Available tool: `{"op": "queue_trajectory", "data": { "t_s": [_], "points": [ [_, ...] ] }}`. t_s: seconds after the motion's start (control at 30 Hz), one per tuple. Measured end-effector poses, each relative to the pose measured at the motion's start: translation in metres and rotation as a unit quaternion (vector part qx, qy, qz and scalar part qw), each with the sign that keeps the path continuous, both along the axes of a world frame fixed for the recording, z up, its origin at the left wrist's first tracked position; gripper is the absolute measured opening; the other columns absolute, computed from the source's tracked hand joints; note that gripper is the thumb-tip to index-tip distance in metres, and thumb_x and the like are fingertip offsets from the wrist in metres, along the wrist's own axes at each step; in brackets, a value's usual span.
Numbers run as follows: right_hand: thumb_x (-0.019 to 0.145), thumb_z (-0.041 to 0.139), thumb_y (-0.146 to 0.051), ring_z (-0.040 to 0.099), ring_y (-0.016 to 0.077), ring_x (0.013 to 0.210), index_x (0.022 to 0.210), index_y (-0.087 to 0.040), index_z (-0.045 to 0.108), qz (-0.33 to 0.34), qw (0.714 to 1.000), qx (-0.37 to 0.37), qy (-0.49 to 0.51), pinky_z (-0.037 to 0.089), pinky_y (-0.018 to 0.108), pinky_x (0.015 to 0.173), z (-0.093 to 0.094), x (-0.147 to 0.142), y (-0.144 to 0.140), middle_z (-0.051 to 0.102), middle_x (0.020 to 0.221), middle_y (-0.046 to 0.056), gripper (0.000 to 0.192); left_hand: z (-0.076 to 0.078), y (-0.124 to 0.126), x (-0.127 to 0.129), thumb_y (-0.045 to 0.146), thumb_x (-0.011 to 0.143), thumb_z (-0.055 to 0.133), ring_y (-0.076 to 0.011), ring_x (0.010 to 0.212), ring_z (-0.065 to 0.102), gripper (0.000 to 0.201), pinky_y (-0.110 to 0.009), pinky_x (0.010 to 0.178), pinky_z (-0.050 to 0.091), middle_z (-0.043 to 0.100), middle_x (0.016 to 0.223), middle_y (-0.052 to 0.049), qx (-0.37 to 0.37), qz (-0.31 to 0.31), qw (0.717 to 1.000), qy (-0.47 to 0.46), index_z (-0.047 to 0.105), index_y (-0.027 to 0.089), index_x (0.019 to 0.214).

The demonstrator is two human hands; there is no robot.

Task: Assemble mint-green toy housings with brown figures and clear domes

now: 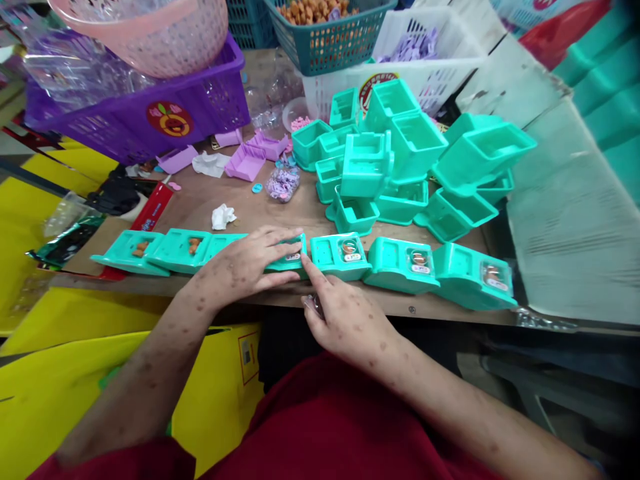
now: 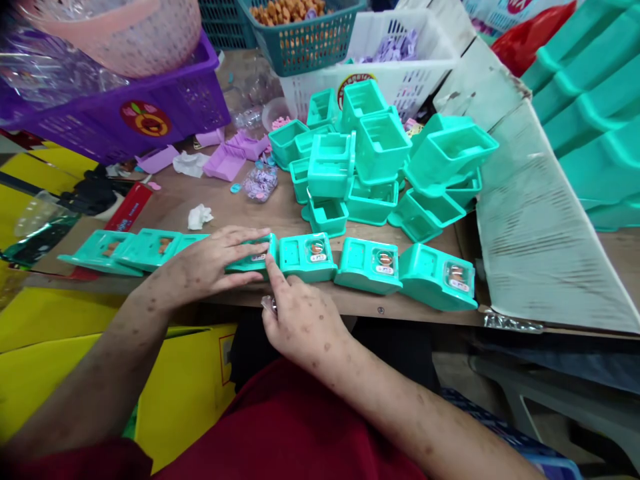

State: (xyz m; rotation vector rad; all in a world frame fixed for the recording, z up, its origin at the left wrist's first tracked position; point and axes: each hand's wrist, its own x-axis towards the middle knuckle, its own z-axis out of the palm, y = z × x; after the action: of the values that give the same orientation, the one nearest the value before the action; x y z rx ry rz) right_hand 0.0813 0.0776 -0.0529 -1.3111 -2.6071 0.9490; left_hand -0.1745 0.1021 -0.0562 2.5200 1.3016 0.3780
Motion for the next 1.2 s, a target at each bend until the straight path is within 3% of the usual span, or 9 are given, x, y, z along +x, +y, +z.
{"op": "queue_trajectory", "data": {
  "t_s": [0.2, 0.4, 0.63, 0.77, 0.87, 0.97, 1.07, 1.2],
  "points": [
    [0.108, 0.048, -0.032, 0.079, 0.0348, 0.093, 0.171, -0.013, 0.042, 0.016, 0.994, 0.038, -0.097, 0.063, 0.043, 0.074, 0.024, -0.012, 0.011, 0.079, 0.118, 0.021, 0.066, -0.009, 0.003, -0.007, 0.044, 0.110, 0.064, -0.0325, 0.161, 0.047, 0.057, -0.054, 0.132, 0.044, 0.055, 0.169, -0.013, -0.009, -0.045, 0.997, 0.062, 0.056, 0.021, 0.162],
    [0.106, 0.053, -0.028, 0.081, 0.0352, 0.100, 0.164, -0.011, 0.053, 0.031, 0.991, 0.044, -0.126, 0.066, 0.044, 0.084, 0.044, -0.021, 0.020, 0.081, 0.119, 0.019, 0.061, -0.011, -0.005, 0.002, 0.042, 0.114, 0.053, -0.0321, 0.162, 0.046, 0.055, -0.058, 0.130, 0.046, 0.052, 0.171, -0.014, 0.012, -0.012, 0.995, 0.097, 0.052, 0.018, 0.164],
    [0.103, 0.059, -0.026, 0.080, 0.0368, 0.111, 0.140, -0.007, 0.072, 0.021, 0.994, 0.042, -0.104, 0.064, 0.043, 0.090, 0.047, -0.028, 0.022, 0.081, 0.122, 0.024, 0.043, -0.005, -0.008, 0.006, 0.037, 0.113, 0.052, -0.0359, 0.157, 0.052, 0.049, -0.059, 0.125, 0.050, 0.055, 0.167, -0.020, 0.017, -0.005, 0.997, 0.077, 0.059, 0.015, 0.156],
    [0.108, 0.054, -0.032, 0.077, 0.0355, 0.119, 0.153, -0.013, 0.064, 0.000, 0.997, 0.062, -0.055, 0.061, 0.044, 0.099, 0.038, -0.016, 0.013, 0.079, 0.128, 0.021, 0.050, 0.008, 0.005, 0.008, 0.047, 0.110, 0.054, -0.0327, 0.141, 0.065, 0.042, -0.051, 0.122, 0.051, 0.068, 0.148, -0.018, -0.046, 0.023, 0.999, 0.000, 0.073, 0.018, 0.134],
    [0.109, 0.053, -0.032, 0.077, 0.0307, 0.114, 0.159, -0.019, 0.059, -0.026, 0.996, 0.057, 0.062, 0.058, 0.043, 0.102, 0.023, 0.015, -0.005, 0.080, 0.123, 0.015, 0.052, 0.011, 0.018, 0.011, 0.051, 0.103, 0.059, -0.0319, 0.127, 0.071, 0.039, -0.048, 0.115, 0.054, 0.075, 0.131, -0.015, -0.083, 0.065, 0.994, -0.024, 0.073, 0.017, 0.118],
    [0.107, 0.057, -0.032, 0.077, 0.0268, 0.107, 0.146, -0.023, 0.069, -0.033, 0.985, -0.004, 0.170, 0.058, 0.041, 0.101, 0.003, 0.057, -0.027, 0.081, 0.119, 0.010, 0.042, 0.010, 0.025, 0.012, 0.059, 0.097, 0.064, -0.0328, 0.127, 0.069, 0.057, -0.046, 0.111, 0.054, 0.072, 0.138, -0.014, -0.143, 0.121, 0.982, -0.009, 0.065, 0.017, 0.136],
    [0.106, 0.057, -0.034, 0.077, 0.0266, 0.111, 0.142, -0.024, 0.071, -0.064, 0.979, -0.053, 0.186, 0.059, 0.043, 0.103, -0.019, 0.095, -0.045, 0.080, 0.127, 0.010, 0.039, 0.010, 0.027, 0.010, 0.067, 0.098, 0.060, -0.0333, 0.138, 0.063, 0.073, -0.046, 0.117, 0.048, 0.065, 0.152, -0.014, -0.234, 0.127, 0.964, -0.003, 0.055, 0.019, 0.153],
    [0.106, 0.057, -0.036, 0.078, 0.0262, 0.106, 0.143, -0.026, 0.071, -0.081, 0.976, -0.098, 0.179, 0.061, 0.043, 0.100, -0.039, 0.117, -0.054, 0.081, 0.125, 0.010, 0.041, 0.015, 0.033, 0.007, 0.072, 0.097, 0.060, -0.0327, 0.145, 0.057, 0.076, -0.045, 0.123, 0.041, 0.060, 0.158, -0.011, -0.299, 0.116, 0.947, 0.000, 0.053, 0.022, 0.155]
  ]
}}
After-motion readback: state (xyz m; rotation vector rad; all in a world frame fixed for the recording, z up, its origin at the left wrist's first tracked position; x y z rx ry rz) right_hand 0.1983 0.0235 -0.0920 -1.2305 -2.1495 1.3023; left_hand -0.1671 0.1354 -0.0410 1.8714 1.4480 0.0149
